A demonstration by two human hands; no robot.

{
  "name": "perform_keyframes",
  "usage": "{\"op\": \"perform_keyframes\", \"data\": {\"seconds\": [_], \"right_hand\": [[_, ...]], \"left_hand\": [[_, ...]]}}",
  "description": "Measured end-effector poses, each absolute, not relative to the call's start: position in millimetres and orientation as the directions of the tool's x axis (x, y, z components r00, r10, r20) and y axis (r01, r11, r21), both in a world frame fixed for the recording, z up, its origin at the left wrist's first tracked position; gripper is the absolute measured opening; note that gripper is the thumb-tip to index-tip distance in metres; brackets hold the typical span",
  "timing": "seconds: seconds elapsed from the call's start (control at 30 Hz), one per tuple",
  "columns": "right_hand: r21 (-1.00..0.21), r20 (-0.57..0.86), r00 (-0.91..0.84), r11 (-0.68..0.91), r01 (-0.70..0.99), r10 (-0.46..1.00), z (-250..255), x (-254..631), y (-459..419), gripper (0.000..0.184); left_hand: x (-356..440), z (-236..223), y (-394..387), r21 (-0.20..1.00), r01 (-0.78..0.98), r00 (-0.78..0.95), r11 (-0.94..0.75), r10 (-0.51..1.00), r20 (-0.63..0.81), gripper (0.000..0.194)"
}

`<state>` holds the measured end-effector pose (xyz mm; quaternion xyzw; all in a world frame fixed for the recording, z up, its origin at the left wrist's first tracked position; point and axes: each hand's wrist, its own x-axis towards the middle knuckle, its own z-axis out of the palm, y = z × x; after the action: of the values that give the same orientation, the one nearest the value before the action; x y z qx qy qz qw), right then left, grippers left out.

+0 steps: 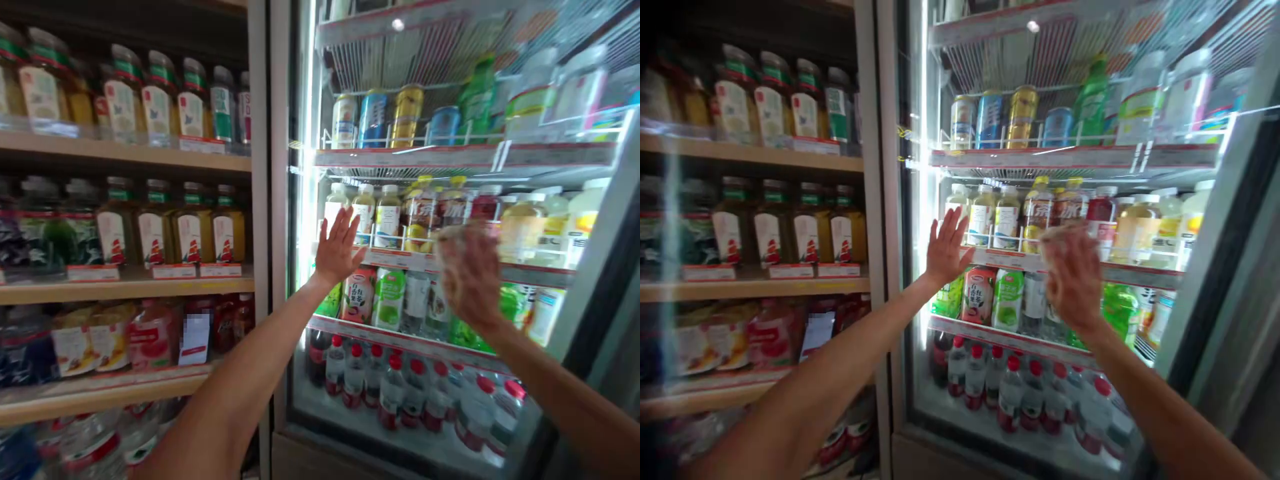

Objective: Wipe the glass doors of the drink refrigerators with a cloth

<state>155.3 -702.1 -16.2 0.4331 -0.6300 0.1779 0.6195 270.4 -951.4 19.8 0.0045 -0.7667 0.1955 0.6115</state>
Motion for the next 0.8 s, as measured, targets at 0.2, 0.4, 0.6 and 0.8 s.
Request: {"op": "perform_keyframes", "data": {"seconds": [0.2,0.4,0.6,0.8], "right_hand": [[0.229,0.973,0.176,0.710,-0.666,-0.149,-10.9,111.6,-652.6,0.057],[0.061,0.990,0.134,0.709,-0.702,0.048,-16.8,119.9,-663.2,0.064],[0.492,0.839,0.182,0.571,-0.658,-0.513,-20.5,144.8,-690.9,0.067],[-0.066,0.984,0.079,0.745,-0.664,0.157,67.0,122.1,-678.6,0.060]], "left_hand": [[266.1,20.4,-954.4,-0.328,-0.213,-0.181,0.920,0.293,0.939,0.068],[265.4,20.3,-953.3,-0.316,-0.177,-0.161,0.932,0.289,0.944,0.069],[265.3,21.0,-952.8,-0.317,-0.167,-0.152,0.934,0.293,0.944,0.067],[264.9,20.4,-956.7,-0.300,-0.142,-0.123,0.943,0.284,0.951,0.067]]}}
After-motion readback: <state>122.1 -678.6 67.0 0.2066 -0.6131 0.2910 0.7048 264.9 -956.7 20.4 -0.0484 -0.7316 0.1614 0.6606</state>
